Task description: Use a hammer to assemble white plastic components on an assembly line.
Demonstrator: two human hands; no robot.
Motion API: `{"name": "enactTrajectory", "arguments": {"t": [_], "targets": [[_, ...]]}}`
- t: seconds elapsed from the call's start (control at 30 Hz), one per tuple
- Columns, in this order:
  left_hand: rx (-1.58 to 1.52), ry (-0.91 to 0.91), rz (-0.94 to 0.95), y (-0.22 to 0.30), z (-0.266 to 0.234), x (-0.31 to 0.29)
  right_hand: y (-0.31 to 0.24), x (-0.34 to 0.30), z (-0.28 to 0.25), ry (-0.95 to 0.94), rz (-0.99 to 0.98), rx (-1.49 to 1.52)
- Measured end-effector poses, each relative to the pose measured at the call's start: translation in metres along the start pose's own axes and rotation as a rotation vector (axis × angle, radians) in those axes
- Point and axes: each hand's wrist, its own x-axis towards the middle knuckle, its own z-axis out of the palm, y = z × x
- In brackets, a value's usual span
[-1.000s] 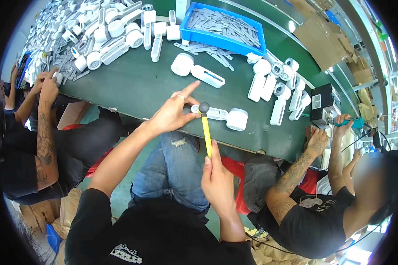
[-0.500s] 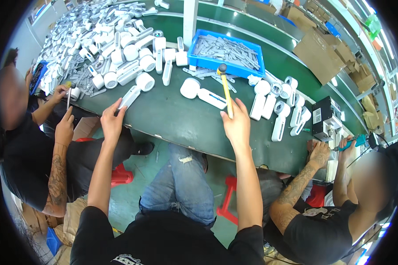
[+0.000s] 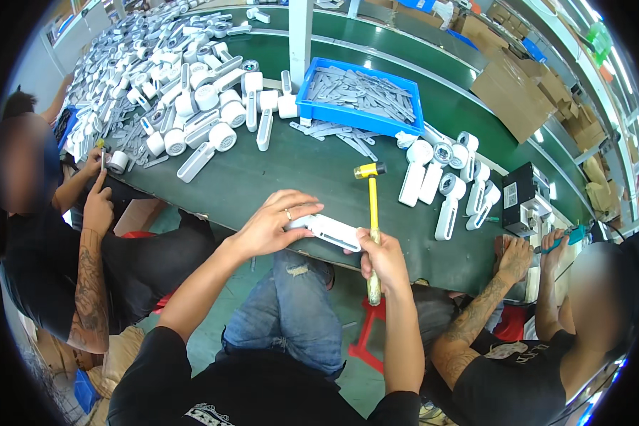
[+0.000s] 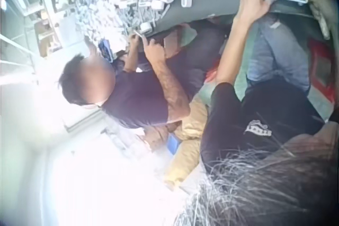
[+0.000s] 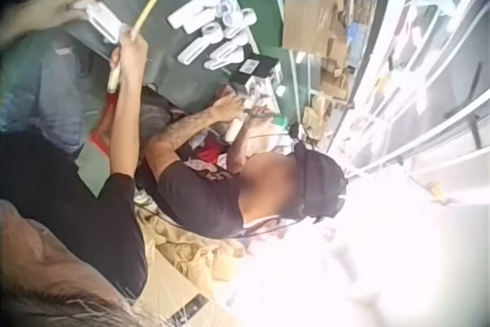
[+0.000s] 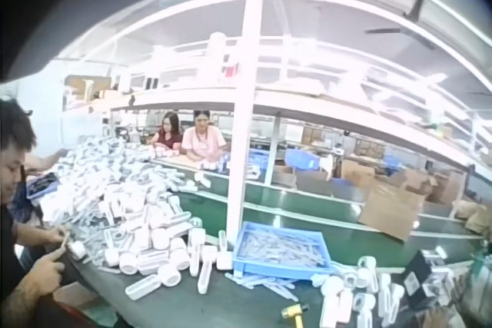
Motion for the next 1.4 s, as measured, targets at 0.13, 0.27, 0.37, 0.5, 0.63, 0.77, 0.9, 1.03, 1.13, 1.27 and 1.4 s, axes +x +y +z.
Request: {"name": "enactTrajectory", "arguments": {"t": [0.13, 0.27, 0.37, 0.5, 0.63, 0.77, 0.9, 1.03, 1.13, 1.27, 1.4], "targets": [[-0.037, -0.224, -0.129, -0.011, -0.012, 0.034, 0.000, -0.016, -0.006, 0.122, -0.078, -0.088], [0.224, -0.374, -0.177, -0.012, -0.016, 0.082, 0.018, -0.027, -0.022, 0.330, -0.237, -0.182], [0.296, -0.223, -0.111, -0.032, -0.005, 0.122, 0.030, -0.026, -0.028, 0.456, -0.297, -0.186], [0.383, -0.211, 0.143, -0.070, 0.055, 0.183, 0.043, -0.015, -0.029, 0.541, -0.332, -0.132], [0.385, -0.318, 0.155, -0.090, 0.081, 0.210, 0.052, -0.011, -0.034, 0.521, -0.392, -0.079], [0.420, -0.349, 0.321, -0.081, 0.070, 0.203, 0.045, -0.011, -0.031, 0.511, -0.396, -0.067], [-0.061, -0.115, 0.073, -0.003, 0.041, 0.172, 0.056, -0.014, -0.049, 0.483, -0.376, 0.011], [-0.954, -0.081, -0.229, 0.022, 0.017, 0.091, 0.024, -0.023, -0.009, 0.387, -0.424, 0.150], [-1.154, -0.150, -0.240, 0.033, 0.020, 0.059, 0.007, -0.037, 0.016, 0.204, -0.362, 0.362], [-1.174, -0.230, -0.227, 0.027, 0.013, 0.045, 0.015, -0.037, 0.023, 0.162, -0.335, 0.344], [0.079, 0.014, 0.211, 0.023, -0.014, 0.043, 0.021, -0.033, 0.015, 0.276, -0.348, 0.309]]}}
